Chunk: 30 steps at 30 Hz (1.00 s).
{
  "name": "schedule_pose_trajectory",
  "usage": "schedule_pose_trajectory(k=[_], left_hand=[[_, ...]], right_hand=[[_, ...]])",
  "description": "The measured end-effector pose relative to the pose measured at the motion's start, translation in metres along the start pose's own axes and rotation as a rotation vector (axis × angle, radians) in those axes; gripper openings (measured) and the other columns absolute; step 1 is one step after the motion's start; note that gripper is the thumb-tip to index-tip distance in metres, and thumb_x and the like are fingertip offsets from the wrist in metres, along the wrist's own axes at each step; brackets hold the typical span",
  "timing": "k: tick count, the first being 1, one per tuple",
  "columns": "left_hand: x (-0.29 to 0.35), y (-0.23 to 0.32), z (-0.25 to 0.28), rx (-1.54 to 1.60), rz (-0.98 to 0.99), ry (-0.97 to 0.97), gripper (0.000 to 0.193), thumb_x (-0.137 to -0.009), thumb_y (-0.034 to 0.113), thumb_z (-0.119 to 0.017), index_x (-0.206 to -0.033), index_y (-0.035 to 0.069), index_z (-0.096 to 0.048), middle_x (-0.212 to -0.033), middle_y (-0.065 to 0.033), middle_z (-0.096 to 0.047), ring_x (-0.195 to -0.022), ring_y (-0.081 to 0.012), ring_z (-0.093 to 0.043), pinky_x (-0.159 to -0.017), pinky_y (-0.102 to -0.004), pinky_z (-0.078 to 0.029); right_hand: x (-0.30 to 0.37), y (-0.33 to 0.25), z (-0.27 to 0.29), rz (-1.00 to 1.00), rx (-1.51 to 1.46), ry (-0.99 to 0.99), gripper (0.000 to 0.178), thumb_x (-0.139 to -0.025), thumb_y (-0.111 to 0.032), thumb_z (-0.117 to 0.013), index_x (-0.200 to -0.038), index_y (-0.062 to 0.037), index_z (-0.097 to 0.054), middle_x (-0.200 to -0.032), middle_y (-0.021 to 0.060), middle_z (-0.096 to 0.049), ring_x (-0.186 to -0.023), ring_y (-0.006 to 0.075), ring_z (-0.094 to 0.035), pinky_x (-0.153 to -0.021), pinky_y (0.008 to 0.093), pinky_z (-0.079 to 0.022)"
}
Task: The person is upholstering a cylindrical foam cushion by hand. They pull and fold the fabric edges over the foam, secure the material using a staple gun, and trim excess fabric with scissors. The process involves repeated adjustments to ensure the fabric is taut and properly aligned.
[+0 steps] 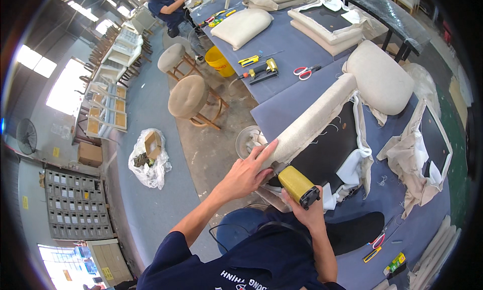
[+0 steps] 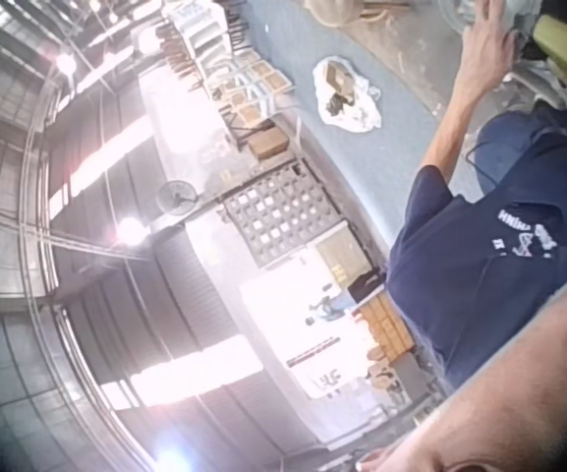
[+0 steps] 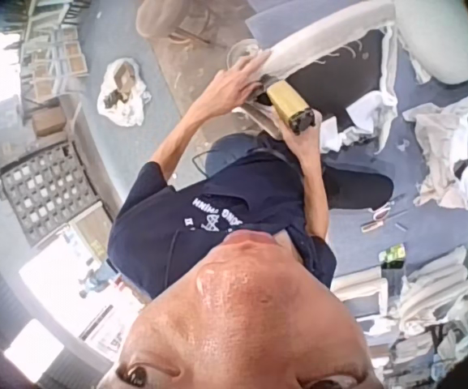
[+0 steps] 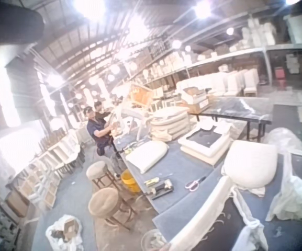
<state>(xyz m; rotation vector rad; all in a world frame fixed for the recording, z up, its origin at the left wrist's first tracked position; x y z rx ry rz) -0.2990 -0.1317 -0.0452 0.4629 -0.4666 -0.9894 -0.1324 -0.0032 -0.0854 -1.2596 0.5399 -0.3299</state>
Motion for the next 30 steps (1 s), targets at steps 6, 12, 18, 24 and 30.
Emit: schedule_pose_trajectory(k=[6,12,18,24,30], left_hand=[[0.0,-0.003,-0.003,-0.015,-0.019,0.004,0.086,-0.092,0.012,-0.07,-0.164,0.023,-0.024,-0.145,-0.0177,-0.051,-0.12,-0.0434,-0.057,-0.096,-0.0503,-0.048],[-0.004,-0.002,-0.005,0.018,0.003,-0.043,0.098,-0.083,0.001,-0.073,-0.164,0.024,-0.024,-0.149,-0.0159,-0.05,-0.13,-0.0414,-0.053,-0.102,-0.0523,-0.045],[-0.005,0.007,0.001,-0.088,-0.002,-0.094,0.105,-0.077,-0.001,-0.075,-0.165,0.025,-0.022,-0.154,-0.0138,-0.045,-0.13,-0.0393,-0.053,-0.103,-0.049,-0.044],[-0.008,0.019,0.016,0.191,-0.18,-0.108,0.085,-0.079,0.005,-0.073,-0.157,0.013,-0.041,-0.161,-0.0172,-0.041,-0.139,-0.0351,-0.051,-0.111,-0.0449,-0.041],[-0.047,0.024,-0.014,0.736,-0.487,0.213,0.039,-0.091,0.021,-0.064,-0.123,-0.001,-0.06,-0.146,-0.023,-0.056,-0.137,-0.0311,-0.053,-0.12,-0.0475,-0.032]], right_hand=[[0.008,0.003,0.002,0.028,0.067,-0.039,0.024,-0.082,-0.011,-0.081,-0.101,0.001,-0.073,-0.087,0.0143,-0.076,-0.078,0.0289,-0.075,-0.069,0.0338,-0.056],[0.013,0.02,0.002,-0.175,0.026,-0.26,0.029,-0.083,-0.012,-0.082,-0.107,0.0002,-0.073,-0.092,0.0139,-0.076,-0.079,0.0285,-0.074,-0.071,0.0353,-0.056],[0.025,0.018,-0.002,-0.099,0.004,-0.228,0.029,-0.082,-0.008,-0.08,-0.108,0.0005,-0.072,-0.088,0.0141,-0.075,-0.072,0.0321,-0.073,-0.065,0.0342,-0.054],[0.04,0.006,0.013,0.039,0.143,0.029,0.036,-0.074,-0.016,-0.088,-0.101,-0.0012,-0.07,-0.081,0.014,-0.071,-0.076,0.0342,-0.069,-0.071,0.035,-0.05],[0.039,-0.006,0.058,-0.226,0.034,0.03,0.037,-0.087,-0.027,-0.084,-0.115,-0.0044,-0.074,-0.109,0.009,-0.077,-0.091,0.0225,-0.072,-0.084,0.0333,-0.051]])
Point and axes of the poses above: each hand's wrist, its own x-axis away from the middle knuckle, its own z-axis out of the back of the hand, y = z × x, the point moved 2 cm from there along -x, towards the middle knuckle
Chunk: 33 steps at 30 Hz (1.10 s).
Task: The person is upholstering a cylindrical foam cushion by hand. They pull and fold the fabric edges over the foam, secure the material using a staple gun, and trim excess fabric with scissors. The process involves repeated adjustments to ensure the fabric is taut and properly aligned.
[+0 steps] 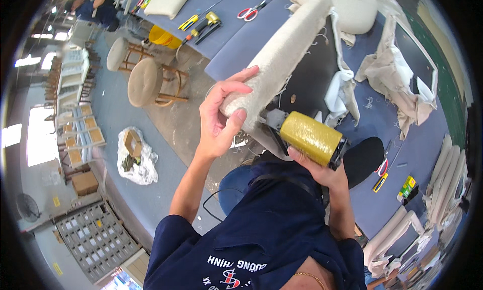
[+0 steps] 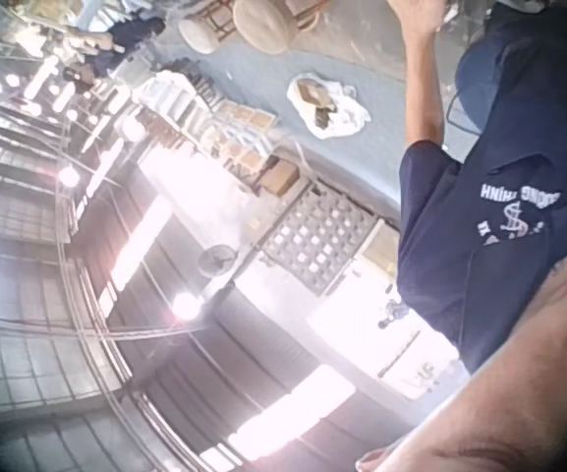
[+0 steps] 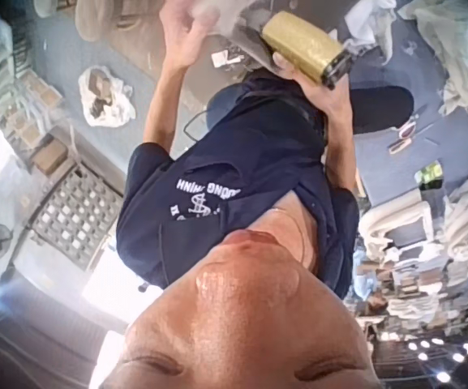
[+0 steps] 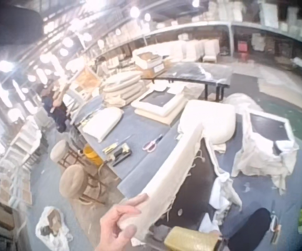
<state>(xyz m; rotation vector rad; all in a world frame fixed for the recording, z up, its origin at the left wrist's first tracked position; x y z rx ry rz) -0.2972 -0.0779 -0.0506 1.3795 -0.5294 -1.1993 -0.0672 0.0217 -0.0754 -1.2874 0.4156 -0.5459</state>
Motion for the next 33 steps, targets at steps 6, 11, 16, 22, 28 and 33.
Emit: schedule_pose_trajectory(k=[6,11,16,22,28,33], left_hand=[[-0.035,-0.001,-0.038,-0.023,-0.244,0.156,0.029,-0.089,0.025,-0.06,-0.102,-0.001,-0.057,-0.114,-0.0284,-0.07,-0.117,-0.0317,-0.065,-0.118,-0.0613,-0.035],[-0.046,0.003,-0.06,0.01,-0.295,0.228,0.033,-0.088,0.029,-0.06,-0.102,0.0,-0.054,-0.112,-0.028,-0.07,-0.122,-0.0389,-0.063,-0.115,-0.0588,-0.038],[-0.062,0.011,-0.073,-0.022,-0.311,0.16,0.033,-0.089,0.03,-0.061,-0.104,0.001,-0.052,-0.117,-0.0267,-0.067,-0.125,-0.0431,-0.06,-0.11,-0.0537,-0.042],[-0.081,0.025,-0.105,-0.008,-0.347,0.142,0.035,-0.09,0.031,-0.063,-0.104,0.001,-0.052,-0.123,-0.0272,-0.063,-0.123,-0.0443,-0.061,-0.106,-0.053,-0.045],[-0.092,0.043,-0.15,-0.248,-0.404,0.09,0.059,-0.094,0.05,-0.056,-0.115,-0.005,-0.056,-0.126,-0.0271,-0.062,-0.119,-0.0399,-0.061,-0.106,-0.0539,-0.046],[-0.098,0.023,-0.163,0.04,-0.388,-0.175,0.067,-0.09,0.042,-0.072,-0.134,-0.005,-0.053,-0.139,-0.027,-0.056,-0.131,-0.0429,-0.054,-0.113,-0.0553,-0.041]], right_hand=[[-0.015,-0.008,0.036,-0.097,-0.201,0.027,0.043,-0.086,-0.031,-0.085,-0.118,-0.0045,-0.074,-0.109,0.0087,-0.076,-0.096,0.0201,-0.073,-0.088,0.0337,-0.055],[-0.015,-0.007,0.048,0.01,-0.054,0.024,0.041,-0.085,-0.03,-0.085,-0.118,-0.0086,-0.074,-0.113,0.0094,-0.075,-0.103,0.023,-0.071,-0.092,0.0353,-0.053],[-0.013,-0.009,0.074,-0.079,-0.286,0.02,0.047,-0.085,-0.033,-0.086,-0.122,-0.0067,-0.072,-0.119,0.0106,-0.073,-0.109,0.0208,-0.069,-0.097,0.0351,-0.052],[-0.002,-0.003,0.11,-0.031,-0.357,0.0,0.046,-0.084,-0.026,-0.087,-0.122,-0.0048,-0.071,-0.114,0.0087,-0.075,-0.103,0.018,-0.071,-0.094,0.0331,-0.054],[0.016,-0.002,0.147,0.114,-0.056,0.117,0.072,-0.075,-0.047,-0.091,-0.119,0.0043,-0.067,-0.117,0.0173,-0.072,-0.107,0.027,-0.068,-0.098,0.0379,-0.051],[0.033,0.059,0.166,0.084,-0.488,0.101,0.072,-0.078,-0.038,-0.091,-0.123,0.0073,-0.059,-0.114,0.0142,-0.072,-0.103,0.0167,-0.065,-0.089,0.0328,-0.052]])
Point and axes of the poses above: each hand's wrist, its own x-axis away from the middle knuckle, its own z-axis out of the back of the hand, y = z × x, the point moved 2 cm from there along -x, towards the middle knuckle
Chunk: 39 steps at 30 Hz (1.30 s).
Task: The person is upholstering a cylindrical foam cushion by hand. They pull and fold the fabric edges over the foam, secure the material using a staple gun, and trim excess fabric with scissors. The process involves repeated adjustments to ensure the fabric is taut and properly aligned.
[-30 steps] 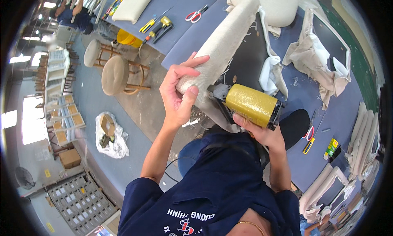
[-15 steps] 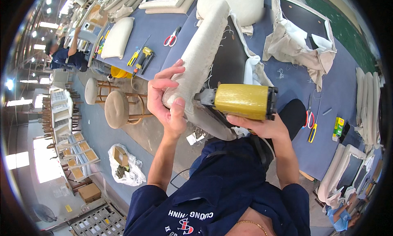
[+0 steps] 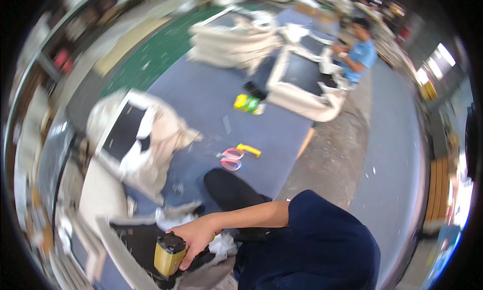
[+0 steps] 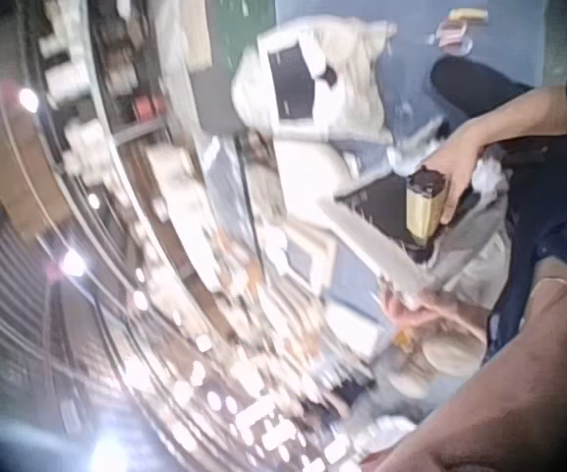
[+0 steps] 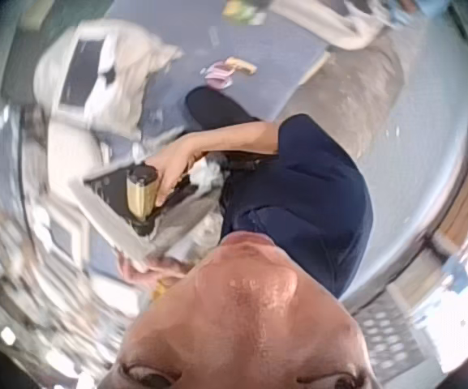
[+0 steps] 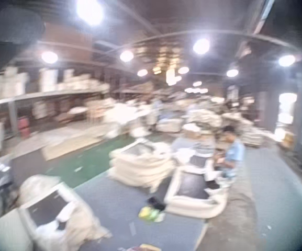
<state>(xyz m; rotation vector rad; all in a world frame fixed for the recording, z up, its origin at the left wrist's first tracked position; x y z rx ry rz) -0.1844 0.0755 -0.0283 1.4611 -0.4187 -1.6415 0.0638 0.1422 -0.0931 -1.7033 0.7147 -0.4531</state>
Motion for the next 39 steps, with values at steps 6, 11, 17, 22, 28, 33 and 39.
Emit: schedule_pose_trajectory(k=[6,11,17,22,28,33,39], left_hand=[[-0.05,0.038,-0.024,-0.093,-0.173,-0.409,0.05,-0.098,0.04,-0.065,-0.121,-0.004,-0.058,-0.135,-0.0271,-0.054,-0.122,-0.0425,-0.058,-0.107,-0.0545,-0.046],[-0.098,0.047,-0.049,-0.131,-0.415,-0.663,0.033,-0.1,0.028,-0.057,-0.105,-0.005,-0.065,-0.111,-0.0243,-0.066,-0.107,-0.0424,-0.062,-0.102,-0.0577,-0.046],[-0.116,0.037,-0.044,-0.047,-0.353,-0.776,0.036,-0.105,0.021,-0.046,-0.105,-0.007,-0.068,-0.106,-0.025,-0.07,-0.11,-0.0464,-0.064,-0.104,-0.0596,-0.045],[-0.098,0.051,-0.041,-0.276,-0.251,-0.496,0.038,-0.104,0.023,-0.048,-0.116,-0.007,-0.068,-0.122,-0.0252,-0.068,-0.124,-0.0469,-0.058,-0.109,-0.0577,-0.041],[-0.102,0.051,0.0,-0.247,-0.107,-0.563,0.034,-0.094,0.01,-0.064,-0.124,-0.006,-0.066,-0.131,-0.0231,-0.065,-0.13,-0.0425,-0.056,-0.112,-0.0526,-0.04],[-0.122,0.025,0.019,-0.286,-0.108,-0.582,0.048,-0.086,0.002,-0.075,-0.131,-0.003,-0.061,-0.135,-0.0222,-0.063,-0.13,-0.0385,-0.057,-0.111,-0.0482,-0.041],[-0.124,0.017,0.012,-0.295,-0.223,-0.419,0.067,-0.082,0.012,-0.084,-0.142,0.004,-0.055,-0.151,-0.0191,-0.05,-0.141,-0.0393,-0.045,-0.114,-0.0506,-0.039]], right_hand=[[0.159,0.058,0.119,-0.163,0.851,0.894,0.044,-0.078,-0.03,-0.084,-0.109,-0.0025,-0.069,-0.1,0.0206,-0.071,-0.097,0.0389,-0.069,-0.079,0.0447,-0.055],[0.271,0.147,0.189,-0.728,0.948,1.225,0.049,-0.082,-0.028,-0.074,-0.117,0.0025,-0.06,-0.098,0.0263,-0.072,-0.095,0.0425,-0.071,-0.083,0.0526,-0.057],[0.312,0.196,0.201,-1.061,1.066,1.253,0.058,-0.08,-0.023,-0.077,-0.126,0.0047,-0.053,-0.102,0.0253,-0.07,-0.1,0.0409,-0.07,-0.086,0.0508,-0.058],[0.319,0.188,0.215,-1.077,0.951,1.233,0.061,-0.08,-0.032,-0.08,-0.128,-0.0026,-0.057,-0.113,0.0227,-0.069,-0.108,0.0394,-0.068,-0.092,0.0511,-0.056],[0.334,0.157,0.217,-0.932,0.924,1.298,0.074,-0.073,-0.038,-0.084,-0.136,-0.0063,-0.061,-0.112,0.0195,-0.071,-0.104,0.0332,-0.071,-0.091,0.0458,-0.056],[0.279,0.084,0.194,-0.338,0.648,1.526,0.061,-0.073,-0.032,-0.089,-0.122,-0.0036,-0.064,-0.067,0.0042,-0.063,-0.064,0.0157,-0.065,-0.063,0.0335,-0.053],[0.143,-0.067,0.112,-0.096,0.408,1.149,0.06,-0.078,-0.025,-0.087,-0.123,0.003,-0.057,-0.09,0.0078,-0.069,-0.061,0.0143,-0.061,-0.055,0.031,-0.051]])
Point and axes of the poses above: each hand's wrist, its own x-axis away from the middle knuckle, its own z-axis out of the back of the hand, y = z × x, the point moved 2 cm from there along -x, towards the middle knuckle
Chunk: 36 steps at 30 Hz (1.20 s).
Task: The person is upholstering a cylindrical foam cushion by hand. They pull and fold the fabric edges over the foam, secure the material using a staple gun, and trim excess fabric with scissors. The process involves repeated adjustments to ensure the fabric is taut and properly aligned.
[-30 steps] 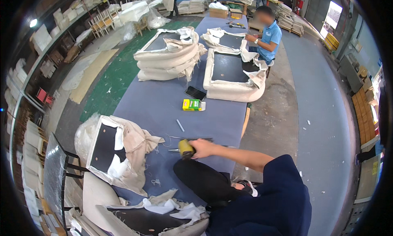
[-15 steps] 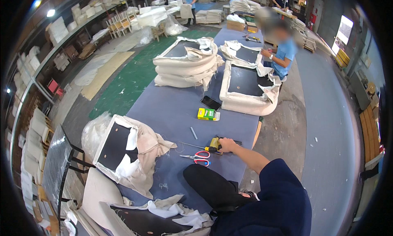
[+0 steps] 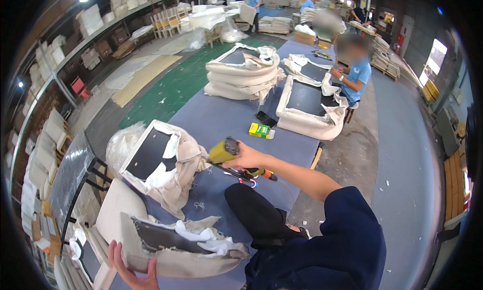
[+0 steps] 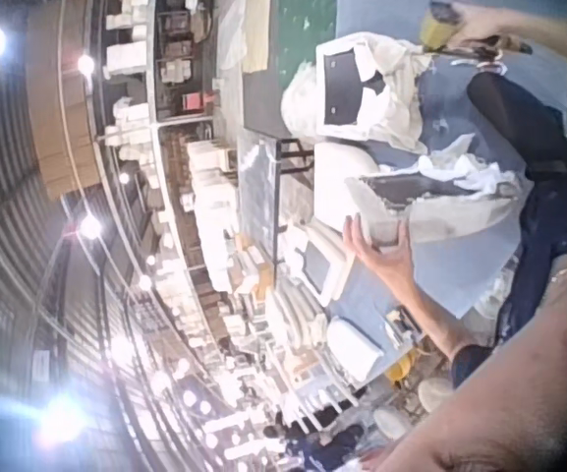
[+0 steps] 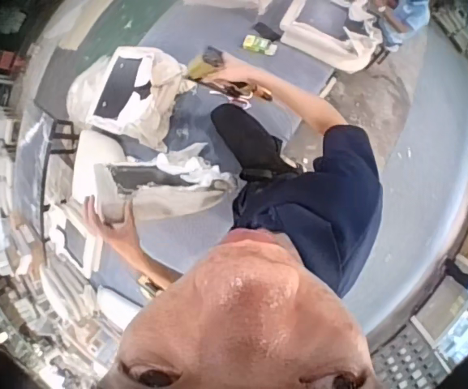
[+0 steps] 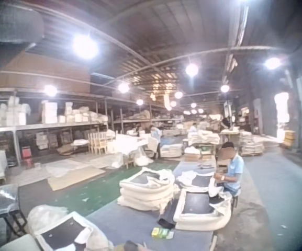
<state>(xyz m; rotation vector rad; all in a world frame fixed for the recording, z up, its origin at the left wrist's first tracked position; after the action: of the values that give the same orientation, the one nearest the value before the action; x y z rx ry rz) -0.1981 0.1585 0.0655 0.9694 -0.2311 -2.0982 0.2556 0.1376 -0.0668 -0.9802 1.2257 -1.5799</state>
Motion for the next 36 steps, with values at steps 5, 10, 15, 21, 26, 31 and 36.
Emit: schedule_pose_trajectory(k=[5,10,15,21,26,31,36], left_hand=[[0.01,0.002,-0.023,-0.081,-0.074,0.027,0.107,-0.065,0.03,-0.089,-0.154,0.003,-0.036,-0.153,-0.0226,-0.039,-0.144,-0.0428,-0.038,-0.12,-0.0554,-0.028],[0.015,0.001,-0.011,-0.123,-0.006,0.12,0.098,-0.064,0.033,-0.092,-0.145,0.001,-0.046,-0.143,-0.0265,-0.048,-0.139,-0.0454,-0.041,-0.115,-0.0543,-0.035],[0.003,-0.003,-0.021,0.011,0.05,-0.006,0.096,-0.059,0.027,-0.096,-0.142,0.009,-0.052,-0.145,-0.021,-0.046,-0.135,-0.0436,-0.046,-0.11,-0.0494,-0.043],[-0.011,-0.012,-0.023,0.074,0.048,0.021,0.081,-0.058,0.009,-0.093,-0.13,0.017,-0.056,-0.136,-0.0127,-0.049,-0.124,-0.0388,-0.055,-0.098,-0.0454,-0.051],[-0.007,-0.018,-0.024,0.039,0.053,0.047,0.079,-0.06,0.007,-0.091,-0.13,0.019,-0.057,-0.135,-0.0115,-0.049,-0.119,-0.0379,-0.057,-0.094,-0.0445,-0.053],[-0.013,-0.017,-0.034,0.066,0.049,0.034,0.077,-0.06,0.005,-0.09,-0.129,0.019,-0.057,-0.134,-0.0112,-0.049,-0.117,-0.0374,-0.058,-0.092,-0.0436,-0.054],[-0.017,-0.019,-0.042,0.014,-0.009,0.072,0.074,-0.06,0.005,-0.088,-0.126,0.018,-0.058,-0.134,-0.0116,-0.049,-0.121,-0.0371,-0.055,-0.091,-0.0446,-0.055]], right_hand=[[0.006,-0.116,-0.053,0.623,0.633,-0.221,0.066,-0.078,-0.042,-0.087,-0.116,0.0052,-0.061,-0.11,0.0196,-0.061,-0.104,0.0351,-0.061,-0.088,0.0418,-0.05],[0.026,-0.215,-0.128,0.883,0.629,-0.484,0.052,-0.069,-0.035,-0.087,-0.099,0.0017,-0.064,-0.094,0.0231,-0.064,-0.094,0.0416,-0.063,-0.08,0.0466,-0.052],[0.046,-0.227,-0.125,0.933,0.556,-0.713,0.056,-0.06,-0.023,-0.088,-0.11,-0.0053,-0.07,-0.093,0.0172,-0.069,-0.09,0.0384,-0.066,-0.079,0.046,-0.051],[0.059,-0.238,-0.144,1.016,0.719,-0.784,0.056,-0.059,-0.017,-0.078,-0.113,-0.0023,-0.069,-0.083,0.0195,-0.068,-0.078,0.0421,-0.066,-0.065,0.0415,-0.051],[0.051,-0.225,-0.158,1.019,0.798,-0.804,0.053,-0.059,-0.016,-0.078,-0.11,-0.0019,-0.069,-0.084,0.0187,-0.069,-0.078,0.0416,-0.066,-0.067,0.0425,-0.052],[0.044,-0.217,-0.16,0.993,0.841,-0.799,0.051,-0.061,-0.016,-0.077,-0.109,-0.0033,-0.069,-0.083,0.0184,-0.068,-0.079,0.0404,-0.067,-0.067,0.0426,-0.052],[0.04,-0.208,-0.162,1.016,0.849,-0.771,0.047,-0.062,-0.017,-0.077,-0.107,-0.0054,-0.068,-0.08,0.018,-0.068,-0.077,0.0401,-0.066,-0.066,0.0427,-0.052]])
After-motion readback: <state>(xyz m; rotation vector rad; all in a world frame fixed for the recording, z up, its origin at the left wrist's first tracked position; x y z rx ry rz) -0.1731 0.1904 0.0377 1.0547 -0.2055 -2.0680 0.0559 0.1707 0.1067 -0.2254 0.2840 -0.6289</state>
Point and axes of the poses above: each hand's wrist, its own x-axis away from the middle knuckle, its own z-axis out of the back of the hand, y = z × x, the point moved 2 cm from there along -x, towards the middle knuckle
